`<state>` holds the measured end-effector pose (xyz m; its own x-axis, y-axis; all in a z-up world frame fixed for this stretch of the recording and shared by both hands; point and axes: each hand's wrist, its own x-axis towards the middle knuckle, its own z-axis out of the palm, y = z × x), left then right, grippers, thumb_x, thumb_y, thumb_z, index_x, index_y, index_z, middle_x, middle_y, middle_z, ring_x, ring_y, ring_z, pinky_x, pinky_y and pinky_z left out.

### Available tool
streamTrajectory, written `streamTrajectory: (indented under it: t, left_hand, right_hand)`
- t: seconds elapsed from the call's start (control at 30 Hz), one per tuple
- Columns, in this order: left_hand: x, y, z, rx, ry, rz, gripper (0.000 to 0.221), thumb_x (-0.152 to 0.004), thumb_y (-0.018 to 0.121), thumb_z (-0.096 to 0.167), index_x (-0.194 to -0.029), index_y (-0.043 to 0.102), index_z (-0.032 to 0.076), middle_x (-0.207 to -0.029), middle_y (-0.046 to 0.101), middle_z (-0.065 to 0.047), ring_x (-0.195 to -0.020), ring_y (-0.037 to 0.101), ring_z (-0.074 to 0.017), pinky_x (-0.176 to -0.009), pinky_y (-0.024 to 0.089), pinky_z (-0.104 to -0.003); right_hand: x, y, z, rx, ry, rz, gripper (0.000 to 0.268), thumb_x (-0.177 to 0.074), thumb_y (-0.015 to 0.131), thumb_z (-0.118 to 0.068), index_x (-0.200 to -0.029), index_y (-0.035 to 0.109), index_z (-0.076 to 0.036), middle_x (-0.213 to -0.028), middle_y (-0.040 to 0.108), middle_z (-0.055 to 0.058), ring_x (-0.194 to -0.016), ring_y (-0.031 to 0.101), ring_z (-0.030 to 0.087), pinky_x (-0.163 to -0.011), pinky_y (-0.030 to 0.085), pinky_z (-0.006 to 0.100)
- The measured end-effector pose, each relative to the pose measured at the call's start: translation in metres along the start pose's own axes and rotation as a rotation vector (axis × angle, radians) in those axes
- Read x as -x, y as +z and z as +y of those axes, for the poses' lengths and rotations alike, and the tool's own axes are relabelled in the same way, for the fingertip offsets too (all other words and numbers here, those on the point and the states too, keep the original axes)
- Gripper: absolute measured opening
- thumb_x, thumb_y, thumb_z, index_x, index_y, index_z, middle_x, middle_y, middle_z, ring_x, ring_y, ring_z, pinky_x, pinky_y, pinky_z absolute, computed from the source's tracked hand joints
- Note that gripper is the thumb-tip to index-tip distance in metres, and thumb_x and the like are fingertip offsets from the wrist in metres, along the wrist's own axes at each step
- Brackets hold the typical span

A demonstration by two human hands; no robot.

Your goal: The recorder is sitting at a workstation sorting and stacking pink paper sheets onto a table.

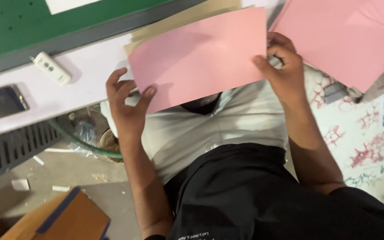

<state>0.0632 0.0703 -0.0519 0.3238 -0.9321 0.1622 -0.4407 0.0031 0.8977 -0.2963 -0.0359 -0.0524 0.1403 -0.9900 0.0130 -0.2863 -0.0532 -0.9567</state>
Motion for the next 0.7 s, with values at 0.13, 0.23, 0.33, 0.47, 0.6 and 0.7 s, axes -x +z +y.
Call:
streamTrajectory:
  t: [0.13, 0.23, 0.33, 0.47, 0.6, 0.7]
  left_hand:
    - [-0.006, -0.002, 0.019, -0.055, -0.129, -0.028, 0.027, -0.085, 0.091, 0.01, -0.108, 0.077, 0.007, -0.146, 0.054, -0.008, -0.103, 0.063, -0.0154, -0.085, 0.05, -0.032]
    - [-0.006, -0.001, 0.022, -0.036, -0.158, -0.02, 0.026, -0.085, 0.089, 0.009, -0.108, 0.077, 0.008, -0.145, 0.054, -0.006, -0.104, 0.063, -0.0144, -0.086, 0.048, -0.032]
    - [-0.003, 0.0, 0.015, -0.009, -0.16, -0.013, 0.024, -0.087, 0.088, 0.007, -0.109, 0.077, 0.008, -0.145, 0.055, -0.006, -0.107, 0.062, -0.0147, -0.087, 0.048, -0.032]
    - [0.0, 0.002, 0.01, 0.056, -0.181, -0.011, 0.023, -0.088, 0.085, 0.004, -0.109, 0.075, 0.008, -0.145, 0.053, -0.007, -0.105, 0.063, -0.0139, -0.086, 0.054, -0.03]
    - [0.002, 0.005, 0.007, 0.076, -0.107, 0.0, 0.025, -0.089, 0.085, 0.001, -0.111, 0.073, 0.006, -0.148, 0.052, -0.008, -0.116, 0.064, -0.0159, -0.091, 0.056, -0.03]
    - [0.003, 0.007, 0.011, 0.035, -0.037, -0.004, 0.036, -0.089, 0.084, 0.0, -0.121, 0.07, 0.007, -0.151, 0.048, -0.01, -0.118, 0.062, -0.0183, -0.093, 0.057, -0.032]
  right_hand:
    - [-0.002, 0.001, -0.007, 0.032, 0.036, 0.002, 0.021, -0.096, 0.083, -0.021, -0.098, 0.072, -0.002, -0.148, 0.056, 0.013, -0.13, 0.055, 0.022, -0.115, 0.045, 0.038]
    - [-0.003, -0.001, -0.008, 0.097, 0.035, -0.007, 0.022, -0.096, 0.083, -0.022, -0.096, 0.071, -0.004, -0.148, 0.056, 0.013, -0.136, 0.053, 0.026, -0.118, 0.042, 0.042]
    - [-0.003, -0.001, -0.008, 0.155, 0.004, -0.028, 0.024, -0.097, 0.082, -0.024, -0.094, 0.069, -0.004, -0.149, 0.056, 0.014, -0.142, 0.05, 0.029, -0.12, 0.039, 0.045]
    - [-0.002, -0.001, -0.011, 0.205, -0.025, -0.036, 0.026, -0.097, 0.083, -0.026, -0.096, 0.069, -0.004, -0.15, 0.054, 0.015, -0.144, 0.048, 0.032, -0.121, 0.04, 0.047]
    - [0.0, 0.0, -0.023, 0.286, -0.047, -0.027, 0.03, -0.098, 0.083, -0.028, -0.096, 0.066, -0.004, -0.153, 0.053, 0.015, -0.146, 0.048, 0.033, -0.121, 0.042, 0.047]
    - [0.001, 0.001, -0.042, 0.677, -0.266, -0.02, 0.038, -0.095, 0.089, -0.03, -0.112, 0.065, -0.006, -0.155, 0.049, 0.016, -0.143, 0.047, 0.034, -0.119, 0.042, 0.047]
